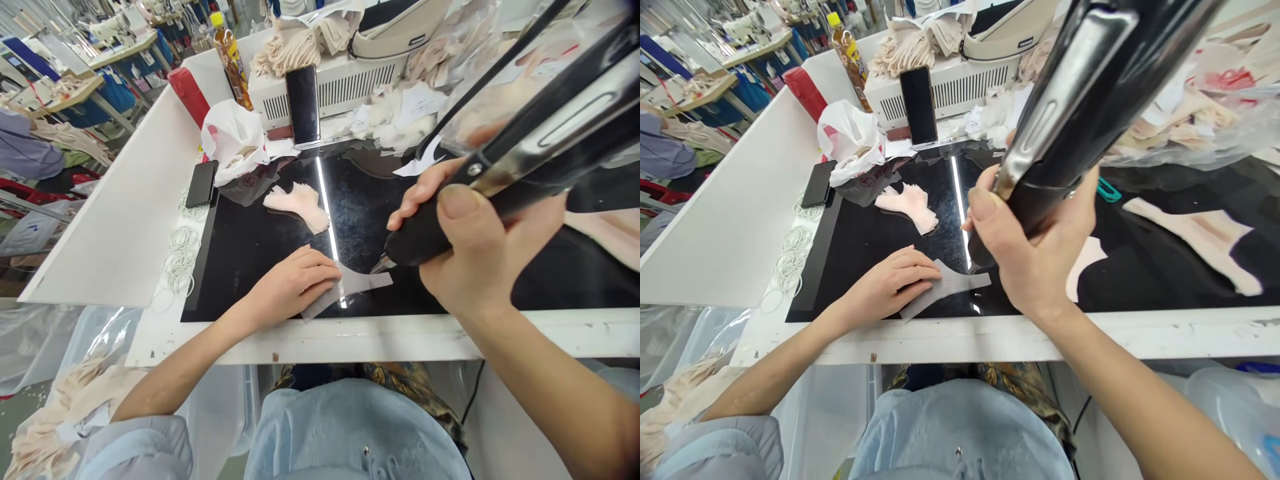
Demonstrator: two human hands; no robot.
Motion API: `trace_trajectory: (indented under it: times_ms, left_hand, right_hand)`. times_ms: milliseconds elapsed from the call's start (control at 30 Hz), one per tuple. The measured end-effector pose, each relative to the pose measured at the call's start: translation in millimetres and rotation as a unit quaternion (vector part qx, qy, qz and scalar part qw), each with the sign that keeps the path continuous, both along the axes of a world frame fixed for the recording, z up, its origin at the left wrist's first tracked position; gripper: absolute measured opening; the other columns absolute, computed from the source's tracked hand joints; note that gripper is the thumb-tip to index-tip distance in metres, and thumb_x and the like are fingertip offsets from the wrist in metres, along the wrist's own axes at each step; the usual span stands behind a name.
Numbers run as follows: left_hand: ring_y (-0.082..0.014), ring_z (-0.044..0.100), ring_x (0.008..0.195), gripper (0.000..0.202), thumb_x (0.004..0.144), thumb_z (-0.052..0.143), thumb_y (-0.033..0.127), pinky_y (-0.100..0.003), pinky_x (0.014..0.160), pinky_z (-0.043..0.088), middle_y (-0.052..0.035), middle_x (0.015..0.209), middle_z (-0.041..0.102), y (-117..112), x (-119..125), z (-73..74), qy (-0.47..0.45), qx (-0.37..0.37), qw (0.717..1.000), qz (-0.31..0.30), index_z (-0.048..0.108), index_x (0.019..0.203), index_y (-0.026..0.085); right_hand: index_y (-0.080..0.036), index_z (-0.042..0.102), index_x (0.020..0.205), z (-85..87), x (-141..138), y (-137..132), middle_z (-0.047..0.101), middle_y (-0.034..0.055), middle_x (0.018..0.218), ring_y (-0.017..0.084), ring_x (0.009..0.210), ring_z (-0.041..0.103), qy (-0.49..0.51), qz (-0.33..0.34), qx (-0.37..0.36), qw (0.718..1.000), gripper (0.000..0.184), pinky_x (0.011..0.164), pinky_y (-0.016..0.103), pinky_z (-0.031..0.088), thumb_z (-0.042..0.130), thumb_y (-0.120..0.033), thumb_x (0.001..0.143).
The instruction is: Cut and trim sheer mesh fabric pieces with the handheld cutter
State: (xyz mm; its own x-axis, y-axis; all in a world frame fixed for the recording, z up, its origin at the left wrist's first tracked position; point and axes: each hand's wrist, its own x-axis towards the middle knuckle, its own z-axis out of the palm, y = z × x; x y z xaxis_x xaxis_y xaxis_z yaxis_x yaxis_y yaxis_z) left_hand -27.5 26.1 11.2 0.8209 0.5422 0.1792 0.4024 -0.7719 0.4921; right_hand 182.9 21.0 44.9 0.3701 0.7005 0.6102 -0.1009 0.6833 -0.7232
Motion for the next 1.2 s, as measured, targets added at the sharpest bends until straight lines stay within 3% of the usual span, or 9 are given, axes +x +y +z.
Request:
trace_trajectory:
  times_ms: [133,367,500,733,1000,1100,1200]
  left_hand:
    - [-0.0227,0.060,0.120,0.030,0.100,0.057,0.027,-0.046,0.113,0.042,-0.0084,0.130,0.066,2,-2,-1.3,0.018,-0.020,1.000,-0.011,0.065,0.128,0.023]
    - [-0.0270,0.050,0.136,0.036,0.097,0.061,0.030,-0.052,0.122,0.031,-0.0074,0.141,0.060,0,-3,-1.5,0.044,-0.027,0.999,-0.007,0.063,0.133,0.026]
    - [-0.0280,0.051,0.136,0.036,0.097,0.061,0.032,-0.054,0.122,0.030,-0.0077,0.144,0.059,-1,-2,-2.3,0.044,-0.018,0.999,0.001,0.063,0.132,0.027]
    - [-0.0250,0.055,0.129,0.029,0.098,0.061,0.031,-0.050,0.120,0.032,-0.0065,0.135,0.064,-2,-1,-1.6,0.040,-0.024,0.999,0.005,0.065,0.126,0.026]
    - [-0.0250,0.053,0.132,0.031,0.098,0.061,0.032,-0.049,0.121,0.028,-0.0074,0.140,0.060,-2,-1,-5.1,0.047,-0.012,0.999,0.014,0.063,0.128,0.023]
    - [-0.0236,0.055,0.130,0.033,0.100,0.057,0.031,-0.048,0.121,0.029,-0.0092,0.138,0.061,-2,1,-4.5,0.041,-0.007,0.999,0.022,0.061,0.131,0.021]
    - [-0.0229,0.052,0.134,0.033,0.101,0.055,0.030,-0.048,0.123,0.025,-0.0080,0.140,0.061,-2,3,-2.2,0.036,-0.010,0.999,0.022,0.060,0.133,0.023]
  right_hand:
    - [-0.035,0.062,0.107,1.5,-18,-9,0.057,-0.0024,0.077,0.015,0.061,0.058,0.011,0.042,-0.030,0.999,0.037,0.050,0.034,0.053,0.081,-0.043,0.077]
    - [-0.037,0.057,0.111,-5.0,-35,-14,0.059,-0.0010,0.083,0.022,0.071,0.066,0.011,0.046,-0.082,0.996,0.046,0.073,0.046,0.063,0.080,-0.051,0.074]
    - [-0.037,0.057,0.108,-4.9,-34,-18,0.058,-0.0008,0.081,0.022,0.070,0.066,-0.005,0.048,-0.078,0.996,0.043,0.069,0.045,0.062,0.079,-0.052,0.075]
    - [-0.038,0.053,0.101,0.1,-30,-24,0.059,-0.0023,0.075,0.020,0.062,0.062,-0.027,0.049,-0.060,0.997,0.036,0.055,0.039,0.058,0.078,-0.049,0.077]
    - [-0.035,0.055,0.097,-1.1,-32,-21,0.058,-0.0023,0.073,0.020,0.063,0.064,0.005,0.056,-0.056,0.997,0.036,0.058,0.040,0.060,0.081,-0.045,0.074]
    - [-0.036,0.054,0.102,-3.2,-28,-17,0.059,-0.0017,0.076,0.022,0.066,0.065,-0.027,0.022,-0.065,0.997,0.038,0.066,0.044,0.061,0.078,-0.049,0.076]
    - [-0.036,0.055,0.108,-6.3,-20,-8,0.059,-0.0015,0.078,0.020,0.064,0.063,-0.039,-0.006,-0.050,0.998,0.037,0.060,0.040,0.058,0.077,-0.045,0.079]
